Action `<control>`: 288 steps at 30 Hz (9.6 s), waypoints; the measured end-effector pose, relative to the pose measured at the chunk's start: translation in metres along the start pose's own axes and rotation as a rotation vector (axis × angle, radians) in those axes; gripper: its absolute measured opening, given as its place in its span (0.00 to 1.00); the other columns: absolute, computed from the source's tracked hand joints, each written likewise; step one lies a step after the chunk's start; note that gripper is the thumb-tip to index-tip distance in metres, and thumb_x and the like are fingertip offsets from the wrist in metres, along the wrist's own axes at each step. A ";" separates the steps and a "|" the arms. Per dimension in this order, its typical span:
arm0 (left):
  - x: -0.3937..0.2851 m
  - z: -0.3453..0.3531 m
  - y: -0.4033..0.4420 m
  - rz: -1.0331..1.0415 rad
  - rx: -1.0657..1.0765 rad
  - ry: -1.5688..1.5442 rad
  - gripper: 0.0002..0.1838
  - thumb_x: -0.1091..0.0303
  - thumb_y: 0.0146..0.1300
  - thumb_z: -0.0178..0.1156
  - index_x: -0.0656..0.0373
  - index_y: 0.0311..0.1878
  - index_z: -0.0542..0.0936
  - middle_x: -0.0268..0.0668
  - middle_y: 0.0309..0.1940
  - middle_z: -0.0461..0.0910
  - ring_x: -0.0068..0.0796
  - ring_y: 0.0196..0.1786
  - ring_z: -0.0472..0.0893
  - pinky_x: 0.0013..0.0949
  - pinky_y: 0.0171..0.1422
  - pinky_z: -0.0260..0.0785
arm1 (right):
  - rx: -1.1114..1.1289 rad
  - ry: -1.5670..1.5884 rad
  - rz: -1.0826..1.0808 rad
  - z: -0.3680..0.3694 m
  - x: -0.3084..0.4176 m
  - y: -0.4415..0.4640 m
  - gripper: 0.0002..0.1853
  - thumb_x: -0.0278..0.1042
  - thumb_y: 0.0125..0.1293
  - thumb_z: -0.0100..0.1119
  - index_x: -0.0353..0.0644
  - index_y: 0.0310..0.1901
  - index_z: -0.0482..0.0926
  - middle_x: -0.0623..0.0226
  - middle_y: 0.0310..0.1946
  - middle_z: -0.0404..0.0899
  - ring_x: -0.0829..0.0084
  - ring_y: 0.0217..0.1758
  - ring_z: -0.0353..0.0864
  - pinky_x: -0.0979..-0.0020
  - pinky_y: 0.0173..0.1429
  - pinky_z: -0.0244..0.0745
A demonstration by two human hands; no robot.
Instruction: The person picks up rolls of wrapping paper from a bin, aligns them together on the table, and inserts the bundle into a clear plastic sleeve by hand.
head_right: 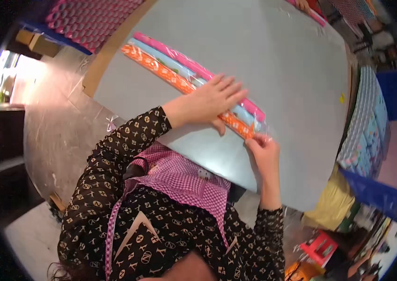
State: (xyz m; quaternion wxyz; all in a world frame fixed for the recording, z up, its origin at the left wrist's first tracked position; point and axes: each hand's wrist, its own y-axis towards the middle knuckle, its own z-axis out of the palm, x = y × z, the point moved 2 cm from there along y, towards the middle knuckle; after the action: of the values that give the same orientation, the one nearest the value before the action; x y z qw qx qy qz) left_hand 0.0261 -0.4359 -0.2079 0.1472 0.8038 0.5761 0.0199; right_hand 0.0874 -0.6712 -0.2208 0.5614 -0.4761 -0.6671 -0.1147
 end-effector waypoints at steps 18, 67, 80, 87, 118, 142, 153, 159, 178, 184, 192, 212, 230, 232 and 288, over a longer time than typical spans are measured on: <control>0.053 -0.001 -0.046 -0.152 -0.148 0.046 0.64 0.29 0.28 0.69 0.61 0.69 0.67 0.43 0.57 0.74 0.48 0.65 0.70 0.53 0.75 0.56 | -0.214 -0.090 0.100 -0.006 -0.016 0.015 0.09 0.35 0.59 0.67 0.38 0.31 0.82 0.78 0.18 0.71 0.86 0.15 0.61 0.79 0.18 0.53; 0.046 0.001 -0.043 -0.146 -0.157 0.020 0.63 0.29 0.33 0.66 0.59 0.73 0.64 0.49 0.58 0.74 0.55 0.66 0.69 0.50 0.76 0.56 | -0.023 0.336 0.247 -0.011 -0.006 0.028 0.10 0.30 0.65 0.64 0.41 0.27 0.75 0.74 0.17 0.70 0.83 0.10 0.60 0.77 0.15 0.51; 0.046 0.004 -0.040 -0.136 -0.181 0.085 0.62 0.29 0.35 0.64 0.62 0.72 0.64 0.51 0.54 0.73 0.54 0.63 0.70 0.50 0.74 0.58 | -0.128 0.284 0.210 0.011 0.004 0.024 0.09 0.28 0.64 0.65 0.40 0.26 0.77 0.77 0.14 0.69 0.86 0.10 0.58 0.78 0.15 0.48; 0.054 0.016 -0.039 -0.137 -0.253 -0.079 0.56 0.33 0.36 0.69 0.62 0.65 0.70 0.47 0.50 0.73 0.51 0.59 0.70 0.48 0.70 0.60 | -0.047 0.030 0.163 0.009 0.011 0.024 0.14 0.39 0.65 0.64 0.41 0.26 0.75 0.76 0.13 0.68 0.85 0.11 0.60 0.77 0.15 0.48; 0.051 0.007 -0.039 -0.151 -0.151 0.083 0.58 0.27 0.36 0.64 0.66 0.64 0.72 0.56 0.63 0.71 0.56 0.70 0.66 0.54 0.77 0.53 | -0.116 0.357 0.262 -0.010 0.000 0.051 0.08 0.32 0.64 0.63 0.41 0.29 0.75 0.74 0.18 0.71 0.85 0.11 0.59 0.79 0.14 0.51; 0.052 0.002 -0.038 -0.189 -0.081 0.052 0.56 0.29 0.38 0.65 0.64 0.65 0.71 0.47 0.65 0.70 0.49 0.73 0.64 0.54 0.79 0.50 | -0.070 0.307 0.296 -0.008 0.004 0.051 0.07 0.31 0.64 0.65 0.40 0.31 0.77 0.74 0.19 0.71 0.84 0.11 0.60 0.79 0.15 0.53; 0.051 0.000 -0.038 -0.172 -0.069 0.043 0.57 0.30 0.36 0.65 0.65 0.65 0.71 0.48 0.65 0.70 0.47 0.73 0.65 0.54 0.79 0.50 | 0.017 0.463 0.391 -0.010 0.006 0.059 0.11 0.30 0.65 0.62 0.43 0.24 0.73 0.73 0.16 0.70 0.83 0.08 0.57 0.76 0.11 0.49; 0.050 -0.001 -0.037 -0.167 -0.094 0.042 0.56 0.29 0.36 0.65 0.66 0.63 0.72 0.49 0.63 0.71 0.47 0.71 0.67 0.54 0.77 0.53 | 0.107 0.516 0.420 -0.015 0.001 0.063 0.13 0.32 0.67 0.60 0.43 0.24 0.72 0.73 0.16 0.70 0.83 0.08 0.57 0.76 0.11 0.48; 0.057 0.013 -0.040 -0.175 -0.162 0.040 0.55 0.32 0.35 0.68 0.64 0.63 0.71 0.46 0.61 0.73 0.44 0.69 0.68 0.51 0.75 0.55 | -0.168 -0.067 0.251 0.009 0.021 0.019 0.09 0.35 0.59 0.69 0.38 0.31 0.82 0.79 0.17 0.71 0.88 0.15 0.61 0.79 0.19 0.51; 0.057 0.010 -0.043 -0.152 -0.166 0.041 0.58 0.29 0.34 0.65 0.64 0.65 0.70 0.46 0.62 0.72 0.44 0.69 0.68 0.51 0.75 0.57 | -0.109 0.109 0.287 0.016 0.017 0.024 0.09 0.34 0.57 0.68 0.39 0.26 0.80 0.78 0.15 0.70 0.87 0.15 0.62 0.79 0.19 0.51; 0.055 0.008 -0.040 -0.150 -0.141 0.077 0.57 0.28 0.35 0.62 0.65 0.64 0.71 0.46 0.61 0.73 0.45 0.68 0.70 0.51 0.74 0.59 | 0.027 0.318 0.330 0.013 0.017 0.033 0.09 0.30 0.61 0.65 0.40 0.25 0.76 0.76 0.14 0.67 0.85 0.12 0.59 0.78 0.16 0.47; 0.054 0.007 -0.042 -0.165 -0.093 0.069 0.57 0.25 0.39 0.60 0.59 0.68 0.70 0.48 0.68 0.69 0.47 0.72 0.67 0.56 0.76 0.54 | -0.079 0.272 0.295 -0.004 0.019 0.037 0.12 0.39 0.66 0.66 0.37 0.36 0.80 0.73 0.22 0.73 0.87 0.14 0.62 0.80 0.16 0.51; 0.051 -0.006 -0.040 -0.219 0.020 -0.093 0.58 0.30 0.35 0.66 0.62 0.67 0.69 0.46 0.66 0.69 0.48 0.73 0.64 0.59 0.76 0.52 | -0.111 0.316 0.412 -0.008 0.017 0.068 0.11 0.37 0.65 0.63 0.43 0.29 0.74 0.77 0.15 0.67 0.86 0.09 0.57 0.79 0.12 0.50; 0.054 -0.005 -0.040 -0.209 -0.001 -0.077 0.58 0.29 0.35 0.65 0.60 0.68 0.69 0.46 0.65 0.70 0.48 0.72 0.65 0.60 0.76 0.54 | -0.077 0.328 0.429 -0.008 0.024 0.071 0.12 0.36 0.65 0.63 0.44 0.27 0.73 0.77 0.14 0.66 0.85 0.09 0.56 0.79 0.12 0.50; 0.051 -0.008 -0.041 -0.200 -0.085 0.015 0.55 0.22 0.39 0.59 0.54 0.66 0.74 0.46 0.67 0.70 0.54 0.71 0.65 0.63 0.74 0.51 | -0.035 0.200 0.248 0.008 0.025 0.044 0.11 0.34 0.62 0.68 0.39 0.27 0.77 0.76 0.13 0.68 0.85 0.11 0.61 0.77 0.15 0.51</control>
State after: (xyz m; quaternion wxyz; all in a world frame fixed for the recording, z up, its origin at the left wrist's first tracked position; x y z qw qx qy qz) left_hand 0.0037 -0.3750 -0.2181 0.1782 0.7351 0.6531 0.0354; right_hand 0.1178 -0.6306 -0.2189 0.6264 -0.5508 -0.5419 -0.1027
